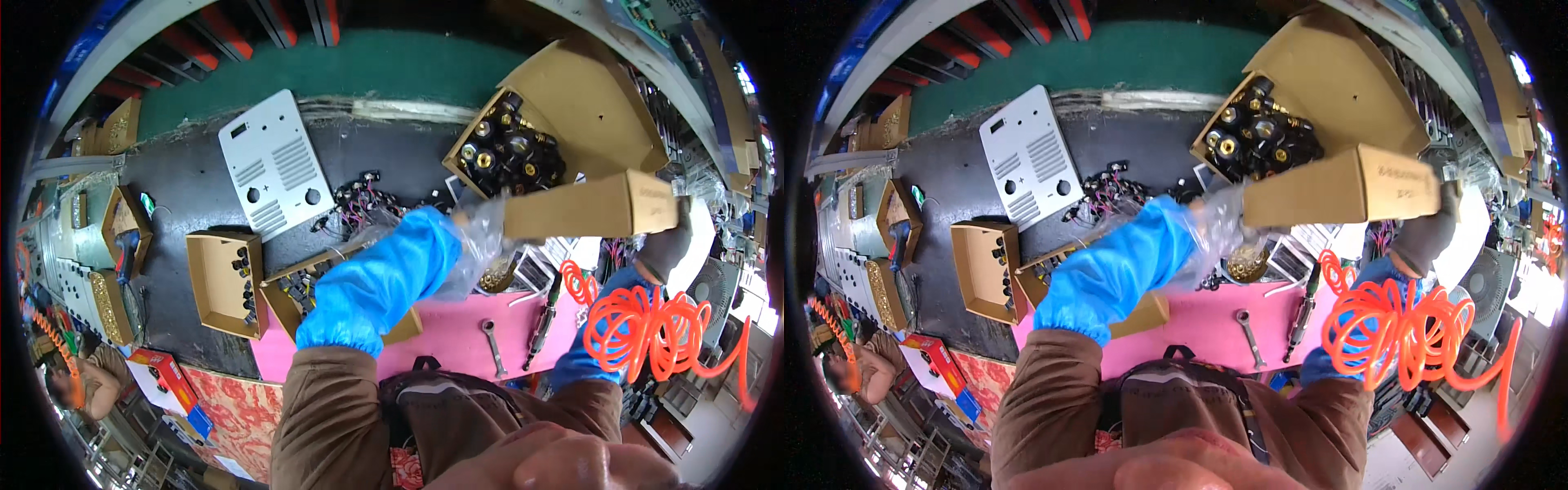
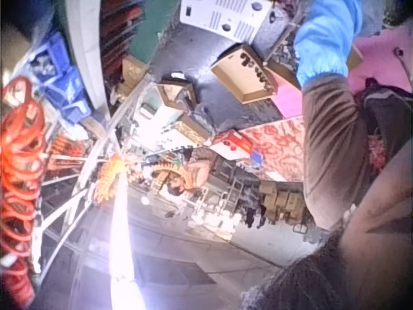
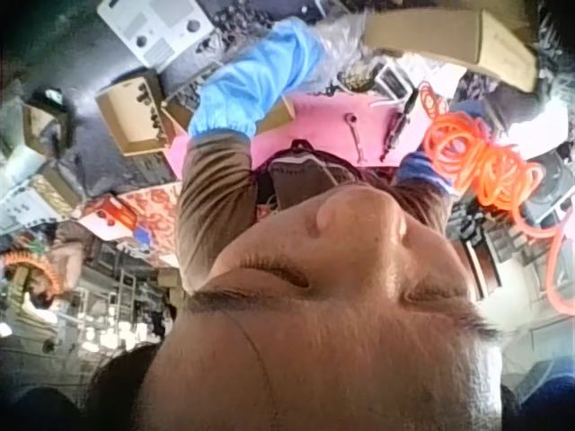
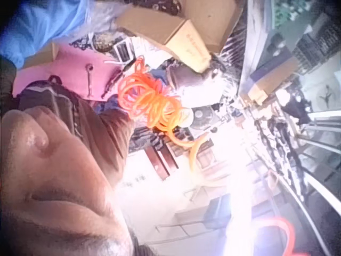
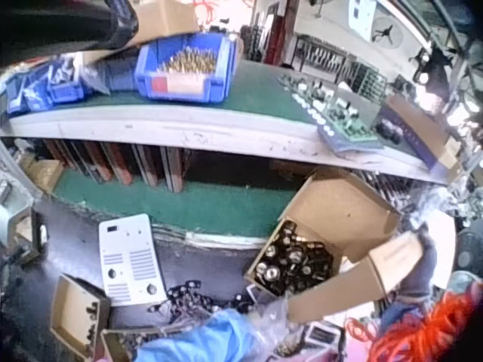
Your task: The person sorts various small electronic components and parts from cardboard boxes and plastic bags onto a pink workbench mat. They handle items such as black cylindrical connectors, wire harnesses, and small white plastic pieces, organizing them into piles. The person also moves a red coiled cable and a metal wrench on the table.
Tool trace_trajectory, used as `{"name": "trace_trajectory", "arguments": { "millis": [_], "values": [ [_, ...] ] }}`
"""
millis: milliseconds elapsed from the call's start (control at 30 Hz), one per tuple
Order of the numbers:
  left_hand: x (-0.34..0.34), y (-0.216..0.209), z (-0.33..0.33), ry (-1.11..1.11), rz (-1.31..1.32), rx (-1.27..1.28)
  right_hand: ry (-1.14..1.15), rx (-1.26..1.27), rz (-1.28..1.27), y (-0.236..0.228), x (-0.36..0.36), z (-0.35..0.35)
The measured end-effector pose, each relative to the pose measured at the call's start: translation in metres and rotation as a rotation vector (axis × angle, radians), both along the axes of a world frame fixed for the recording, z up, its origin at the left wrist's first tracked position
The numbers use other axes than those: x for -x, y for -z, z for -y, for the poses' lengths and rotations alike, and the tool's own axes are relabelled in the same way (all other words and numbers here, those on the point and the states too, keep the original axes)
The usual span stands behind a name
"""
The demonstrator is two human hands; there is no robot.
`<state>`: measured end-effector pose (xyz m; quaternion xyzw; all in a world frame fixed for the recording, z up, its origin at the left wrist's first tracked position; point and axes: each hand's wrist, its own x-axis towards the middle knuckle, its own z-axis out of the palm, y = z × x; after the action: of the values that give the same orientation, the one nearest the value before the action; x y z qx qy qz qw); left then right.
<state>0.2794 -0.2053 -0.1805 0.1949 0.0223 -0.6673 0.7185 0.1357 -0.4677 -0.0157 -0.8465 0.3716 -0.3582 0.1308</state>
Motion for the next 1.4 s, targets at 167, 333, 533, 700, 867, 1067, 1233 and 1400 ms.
{"name": "trace_trajectory", "arguments": {
  "millis": [167, 333, 533, 700, 867, 1067, 1233, 1400],
  "values": [
    [0.008, -0.042, -0.023, 0.032, 0.005, -0.045, -0.161, -1.161, 0.576, -0.022, 0.043, -0.027],
    [0.009, -0.103, -0.066, 0.124, 0.068, -0.092, -0.246, -0.974, 0.536, -0.027, 0.089, -0.044],
    [0.056, -0.142, -0.129, 0.370, 0.331, -0.189, -0.386, -1.899, 0.797, -0.035, 0.123, -0.111],
    [0.111, -0.097, -0.205, 0.196, 0.559, -0.220, -0.396, -2.234, 0.536, -0.028, 0.183, -0.184],
    [0.176, -0.133, -0.293, -0.143, 0.731, -0.445, -0.489, -1.754, 0.394, 0.083, 0.195, -0.196],
    [0.273, -0.162, -0.354, -0.286, 1.223, -1.011, -0.831, -1.519, 0.036, 0.033, 0.154, -0.286],
    [0.318, -0.219, -0.462, -1.370, 1.098, -1.352, -1.017, -1.440, -0.022, 0.053, 0.138, -0.336],
    [0.370, -0.302, -0.529, -1.761, 1.302, -1.746, -1.273, -1.301, -0.231, 0.059, 0.111, -0.425]
  ]
}}
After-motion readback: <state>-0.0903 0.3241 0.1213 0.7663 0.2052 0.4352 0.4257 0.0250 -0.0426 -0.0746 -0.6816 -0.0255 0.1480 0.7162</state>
